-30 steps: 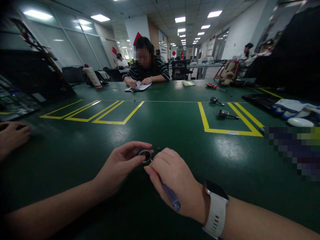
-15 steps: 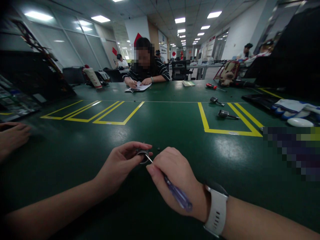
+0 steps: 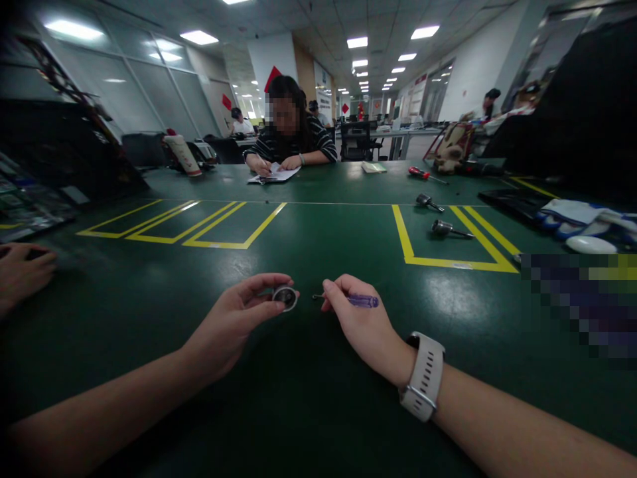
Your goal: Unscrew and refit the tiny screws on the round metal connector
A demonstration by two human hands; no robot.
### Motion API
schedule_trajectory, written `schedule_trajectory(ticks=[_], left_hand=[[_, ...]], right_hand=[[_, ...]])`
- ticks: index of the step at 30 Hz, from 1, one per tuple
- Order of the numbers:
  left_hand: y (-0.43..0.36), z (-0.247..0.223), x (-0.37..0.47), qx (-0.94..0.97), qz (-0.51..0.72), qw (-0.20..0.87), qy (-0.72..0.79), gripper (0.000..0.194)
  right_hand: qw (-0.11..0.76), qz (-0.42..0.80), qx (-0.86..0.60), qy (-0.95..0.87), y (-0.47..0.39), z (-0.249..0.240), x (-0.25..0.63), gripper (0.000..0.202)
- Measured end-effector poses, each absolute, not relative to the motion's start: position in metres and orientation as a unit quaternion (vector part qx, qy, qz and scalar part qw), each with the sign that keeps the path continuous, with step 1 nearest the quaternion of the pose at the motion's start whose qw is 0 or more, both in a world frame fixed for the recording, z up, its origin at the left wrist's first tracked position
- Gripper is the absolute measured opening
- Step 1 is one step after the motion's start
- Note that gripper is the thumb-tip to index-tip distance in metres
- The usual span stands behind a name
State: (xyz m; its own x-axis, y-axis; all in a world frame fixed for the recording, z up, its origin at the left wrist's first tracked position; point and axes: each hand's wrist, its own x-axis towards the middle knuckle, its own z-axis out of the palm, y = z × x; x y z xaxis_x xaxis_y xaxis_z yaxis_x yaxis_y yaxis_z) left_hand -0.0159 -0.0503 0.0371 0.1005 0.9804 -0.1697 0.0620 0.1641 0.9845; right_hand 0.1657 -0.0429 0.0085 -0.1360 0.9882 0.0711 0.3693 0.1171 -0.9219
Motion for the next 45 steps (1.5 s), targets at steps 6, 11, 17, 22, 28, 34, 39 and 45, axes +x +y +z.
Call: schedule_trajectory(ticks=[6,11,17,22,28,34,39,45], left_hand=[[-0.052,0.040,-0.014,0.496,0.435,0.542,0.520,0.031],[-0.051,0.039,-0.016,0.509,0.417,0.552,0.513,0.029],[-0.052,0.039,-0.017,0.506,0.420,0.555,0.510,0.027],[-0.052,0.039,-0.017,0.500,0.422,0.562,0.506,0.031],[-0.050,0.038,-0.017,0.497,0.440,0.552,0.505,0.030],[-0.050,0.035,-0.018,0.508,0.441,0.546,0.500,0.031],[-0.054,0.038,-0.016,0.520,0.435,0.541,0.497,0.030],[-0.057,0.040,-0.015,0.536,0.433,0.531,0.493,0.027]], right_hand=[[0.354,0.374,-0.543,-0.663,-0.044,0.017,0.164,0.031],[0.314,0.369,-0.586,-0.649,-0.042,0.027,0.168,0.030],[0.321,0.410,-0.590,-0.617,-0.035,0.024,0.169,0.029],[0.340,0.382,-0.566,-0.647,-0.040,0.021,0.164,0.029],[0.433,0.291,-0.503,-0.689,-0.056,0.019,0.166,0.034],[0.459,0.187,-0.366,-0.788,-0.068,0.023,0.165,0.026],[0.417,0.173,-0.320,-0.833,-0.068,0.019,0.160,0.019],[0.411,0.173,-0.320,-0.836,-0.067,0.015,0.159,0.016]])
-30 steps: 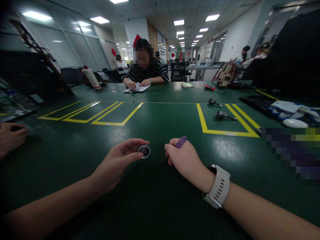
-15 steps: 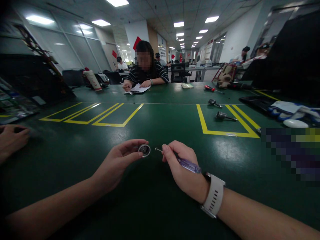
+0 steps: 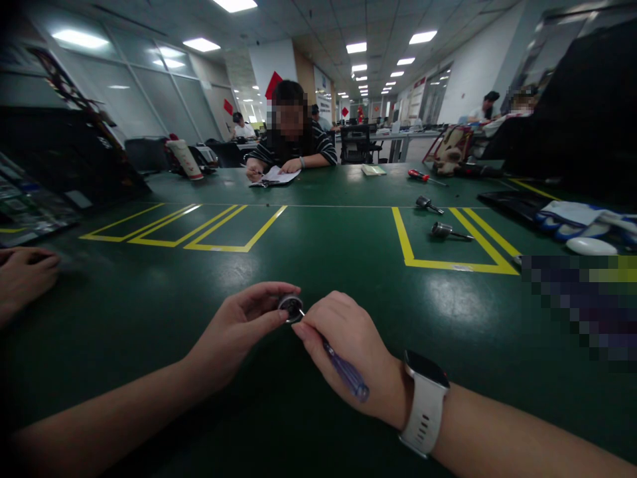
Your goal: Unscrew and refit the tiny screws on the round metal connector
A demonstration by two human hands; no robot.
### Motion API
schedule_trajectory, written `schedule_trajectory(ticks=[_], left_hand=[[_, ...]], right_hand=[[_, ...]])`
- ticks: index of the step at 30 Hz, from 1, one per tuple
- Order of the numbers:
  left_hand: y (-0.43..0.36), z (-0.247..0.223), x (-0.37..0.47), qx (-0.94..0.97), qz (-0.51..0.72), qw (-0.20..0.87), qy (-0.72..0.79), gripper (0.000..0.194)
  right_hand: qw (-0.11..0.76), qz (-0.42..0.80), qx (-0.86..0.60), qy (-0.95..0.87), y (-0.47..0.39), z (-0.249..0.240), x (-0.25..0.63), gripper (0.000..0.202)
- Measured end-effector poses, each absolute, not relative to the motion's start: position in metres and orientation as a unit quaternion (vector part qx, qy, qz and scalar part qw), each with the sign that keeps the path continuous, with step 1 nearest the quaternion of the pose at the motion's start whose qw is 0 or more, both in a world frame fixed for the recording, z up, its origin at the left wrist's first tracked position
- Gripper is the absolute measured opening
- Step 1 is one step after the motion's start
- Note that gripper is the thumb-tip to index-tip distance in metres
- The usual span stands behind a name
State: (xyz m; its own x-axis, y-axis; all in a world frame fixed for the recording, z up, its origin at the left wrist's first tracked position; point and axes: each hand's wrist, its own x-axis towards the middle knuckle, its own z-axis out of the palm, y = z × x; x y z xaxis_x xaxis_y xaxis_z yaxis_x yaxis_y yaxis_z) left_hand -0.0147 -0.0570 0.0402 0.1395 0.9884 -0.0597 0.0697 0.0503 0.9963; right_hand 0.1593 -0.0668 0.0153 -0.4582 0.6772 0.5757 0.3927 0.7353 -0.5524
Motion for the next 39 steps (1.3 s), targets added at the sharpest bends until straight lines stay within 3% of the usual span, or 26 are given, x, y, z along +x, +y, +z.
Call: schedule_trajectory(ticks=[11,39], left_hand=[[-0.0558,0.0388,-0.0142,0.574,0.421,0.485,0.508,0.016],[-0.0527,0.0340,-0.0143,0.597,0.415,0.465,0.505,0.019]], right_hand=[[0.395,0.140,-0.302,-0.857,-0.0699,0.0191,0.1569,0.014],[0.375,0.123,-0.328,-0.858,-0.0738,0.0210,0.1544,0.017]])
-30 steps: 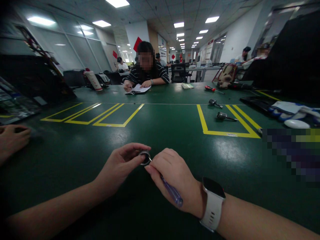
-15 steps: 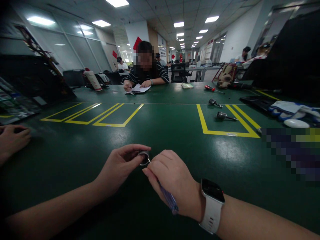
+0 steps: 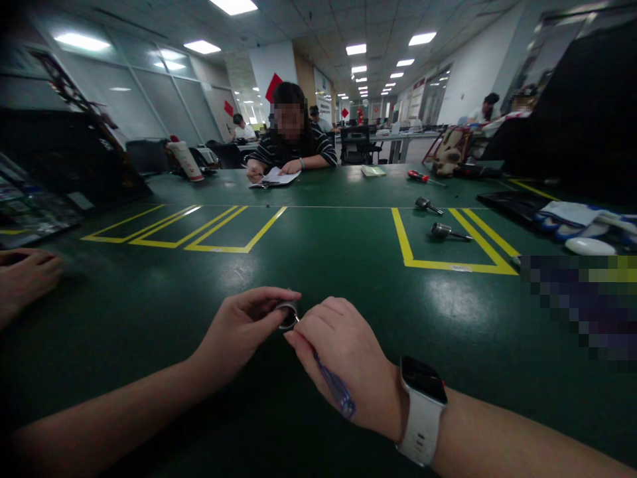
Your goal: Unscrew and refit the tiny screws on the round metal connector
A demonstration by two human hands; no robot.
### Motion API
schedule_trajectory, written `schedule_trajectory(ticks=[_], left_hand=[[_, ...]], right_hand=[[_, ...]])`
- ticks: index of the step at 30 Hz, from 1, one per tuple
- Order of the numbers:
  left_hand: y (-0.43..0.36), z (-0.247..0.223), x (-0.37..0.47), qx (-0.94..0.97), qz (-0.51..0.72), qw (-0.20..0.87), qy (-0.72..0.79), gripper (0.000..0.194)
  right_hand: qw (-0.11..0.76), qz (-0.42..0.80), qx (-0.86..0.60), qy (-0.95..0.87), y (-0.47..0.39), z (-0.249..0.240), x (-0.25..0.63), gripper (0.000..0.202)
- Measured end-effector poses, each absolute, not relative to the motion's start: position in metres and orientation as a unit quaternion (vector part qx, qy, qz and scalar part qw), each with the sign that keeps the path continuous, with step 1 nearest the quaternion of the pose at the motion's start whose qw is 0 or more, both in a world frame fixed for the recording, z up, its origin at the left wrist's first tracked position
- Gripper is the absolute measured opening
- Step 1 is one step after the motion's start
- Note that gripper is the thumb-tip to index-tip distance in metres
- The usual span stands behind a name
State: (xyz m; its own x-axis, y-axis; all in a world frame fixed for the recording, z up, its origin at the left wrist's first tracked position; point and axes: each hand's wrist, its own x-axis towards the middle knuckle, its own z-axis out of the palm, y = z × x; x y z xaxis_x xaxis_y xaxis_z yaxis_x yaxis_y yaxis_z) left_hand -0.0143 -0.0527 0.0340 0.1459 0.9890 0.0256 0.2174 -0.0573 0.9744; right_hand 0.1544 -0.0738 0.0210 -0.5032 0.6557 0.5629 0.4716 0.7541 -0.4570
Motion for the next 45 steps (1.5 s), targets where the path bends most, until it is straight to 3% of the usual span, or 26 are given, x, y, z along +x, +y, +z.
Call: schedule_trajectory(ticks=[5,10,15,18,22,29,39,45], left_hand=[[-0.045,0.022,-0.020,0.683,0.372,0.449,0.440,0.033],[-0.035,0.011,-0.021,0.799,0.339,0.313,0.386,0.042],[-0.018,0.012,-0.017,0.842,0.323,0.157,0.403,0.036],[-0.001,0.015,-0.010,0.855,0.302,0.088,0.412,0.018],[0.019,0.014,-0.001,0.831,0.320,0.052,0.453,0.023],[0.021,0.009,-0.002,0.823,0.316,0.147,0.447,0.011],[0.017,0.009,0.000,0.852,0.316,0.087,0.408,0.014],[0.014,0.011,0.000,0.842,0.361,0.088,0.392,0.018]], right_hand=[[0.393,0.188,-0.370,-0.821,-0.068,0.015,0.157,0.019],[0.414,0.350,-0.415,-0.730,-0.054,0.013,0.164,0.022],[0.486,0.533,-0.397,-0.568,-0.045,0.016,0.172,0.020],[0.519,0.591,-0.373,-0.493,-0.043,0.016,0.174,0.018],[0.522,0.604,-0.356,-0.485,-0.044,0.017,0.177,0.018],[0.516,0.606,-0.346,-0.496,-0.044,0.016,0.180,0.016],[0.492,0.510,-0.351,-0.612,-0.050,0.017,0.182,0.024],[0.492,0.538,-0.344,-0.592,-0.049,0.015,0.179,0.024]])
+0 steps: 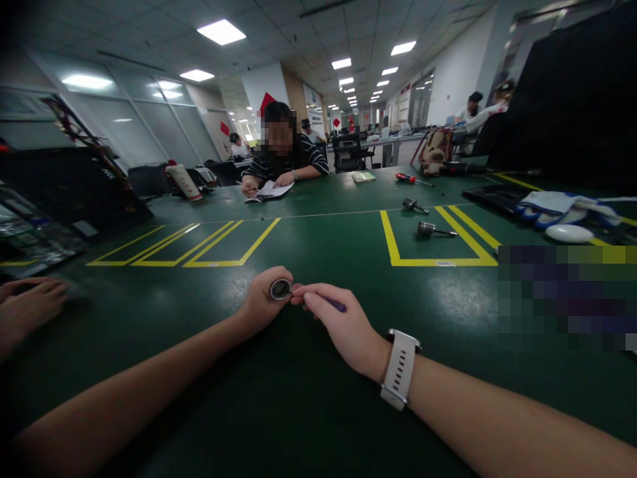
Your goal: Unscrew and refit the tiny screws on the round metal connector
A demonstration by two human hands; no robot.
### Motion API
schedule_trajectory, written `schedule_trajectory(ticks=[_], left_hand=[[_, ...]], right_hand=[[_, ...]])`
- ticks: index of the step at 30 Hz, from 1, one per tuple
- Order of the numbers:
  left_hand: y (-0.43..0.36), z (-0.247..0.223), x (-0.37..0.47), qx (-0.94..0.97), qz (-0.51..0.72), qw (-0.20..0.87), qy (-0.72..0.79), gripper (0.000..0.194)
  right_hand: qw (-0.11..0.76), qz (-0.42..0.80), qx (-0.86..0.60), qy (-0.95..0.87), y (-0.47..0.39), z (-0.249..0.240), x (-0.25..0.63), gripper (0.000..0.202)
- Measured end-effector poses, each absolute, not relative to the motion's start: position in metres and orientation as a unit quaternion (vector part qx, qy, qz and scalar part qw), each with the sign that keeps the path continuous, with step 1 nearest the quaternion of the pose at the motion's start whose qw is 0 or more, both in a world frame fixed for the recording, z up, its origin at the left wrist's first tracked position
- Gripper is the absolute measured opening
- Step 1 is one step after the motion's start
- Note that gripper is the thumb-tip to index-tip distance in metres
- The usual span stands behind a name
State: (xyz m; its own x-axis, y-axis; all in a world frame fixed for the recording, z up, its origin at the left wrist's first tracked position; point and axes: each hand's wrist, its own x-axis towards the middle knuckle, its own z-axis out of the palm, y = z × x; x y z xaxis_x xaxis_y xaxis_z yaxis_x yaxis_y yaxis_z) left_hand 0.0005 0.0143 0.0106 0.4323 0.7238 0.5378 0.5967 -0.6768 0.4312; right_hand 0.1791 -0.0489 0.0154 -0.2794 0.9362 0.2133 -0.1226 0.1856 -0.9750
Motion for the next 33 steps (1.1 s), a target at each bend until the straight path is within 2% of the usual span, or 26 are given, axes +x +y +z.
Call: schedule_trajectory(ticks=[9,17,26,33], left_hand=[[0.0133,0.0098,-0.0037,0.842,0.386,0.151,0.345,0.012],[0.0138,0.0096,0.0005,0.828,0.386,0.089,0.398,0.018],[0.0122,0.0106,-0.0037,0.847,0.363,0.141,0.362,0.011],[0.0141,0.0100,0.0003,0.836,0.363,0.090,0.402,0.017]], right_hand=[[0.480,0.665,-0.291,-0.492,-0.0457,0.0184,0.1787,0.026],[0.499,0.646,-0.314,-0.485,-0.0462,0.0159,0.1796,0.023],[0.491,0.667,-0.296,-0.476,-0.0427,0.0160,0.1792,0.026],[0.507,0.649,-0.316,-0.471,-0.0435,0.0141,0.1791,0.024]])
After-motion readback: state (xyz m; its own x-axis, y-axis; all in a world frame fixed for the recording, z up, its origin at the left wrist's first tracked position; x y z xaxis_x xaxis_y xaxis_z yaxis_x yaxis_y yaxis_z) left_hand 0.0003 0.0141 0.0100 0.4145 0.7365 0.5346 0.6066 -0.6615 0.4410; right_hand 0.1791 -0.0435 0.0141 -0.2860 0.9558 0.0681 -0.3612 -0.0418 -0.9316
